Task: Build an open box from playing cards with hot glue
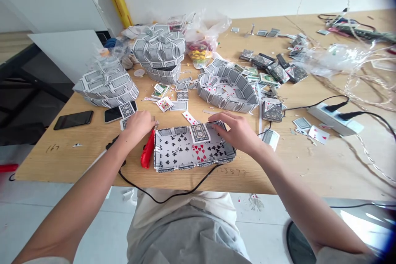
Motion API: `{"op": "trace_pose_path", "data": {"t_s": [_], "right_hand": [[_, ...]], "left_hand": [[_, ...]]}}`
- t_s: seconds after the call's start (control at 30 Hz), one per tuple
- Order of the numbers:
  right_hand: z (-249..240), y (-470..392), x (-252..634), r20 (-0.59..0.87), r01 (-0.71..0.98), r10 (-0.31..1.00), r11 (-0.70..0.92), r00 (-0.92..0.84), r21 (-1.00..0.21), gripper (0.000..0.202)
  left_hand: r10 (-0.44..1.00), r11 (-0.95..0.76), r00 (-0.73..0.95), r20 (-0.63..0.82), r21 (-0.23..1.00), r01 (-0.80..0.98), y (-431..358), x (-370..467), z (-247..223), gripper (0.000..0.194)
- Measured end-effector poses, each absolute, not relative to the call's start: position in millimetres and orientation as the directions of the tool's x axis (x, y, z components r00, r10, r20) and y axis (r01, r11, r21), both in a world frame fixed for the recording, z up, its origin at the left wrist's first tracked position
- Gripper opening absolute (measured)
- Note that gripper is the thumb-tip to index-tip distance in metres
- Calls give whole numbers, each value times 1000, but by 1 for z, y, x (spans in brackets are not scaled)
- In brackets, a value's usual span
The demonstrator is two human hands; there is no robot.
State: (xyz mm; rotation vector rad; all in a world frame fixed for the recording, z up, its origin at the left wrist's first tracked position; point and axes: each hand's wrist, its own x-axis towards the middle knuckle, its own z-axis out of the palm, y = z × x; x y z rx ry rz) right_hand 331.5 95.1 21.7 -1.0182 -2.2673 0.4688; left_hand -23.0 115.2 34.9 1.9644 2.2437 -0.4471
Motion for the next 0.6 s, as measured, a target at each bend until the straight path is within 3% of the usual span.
{"op": "trace_pose_path", "data": {"t_s": [0.3, 0.6], "right_hand": [[21, 118, 319, 209, 521, 732, 627, -648, -579, 36], [18, 129, 313, 131, 526, 713, 615, -689, -587, 42]], "left_hand": [[907, 149, -169, -386, -81, 986, 134, -33, 34, 41], [936, 178, -206, -287, -121, 977, 137, -21, 42, 36]]}}
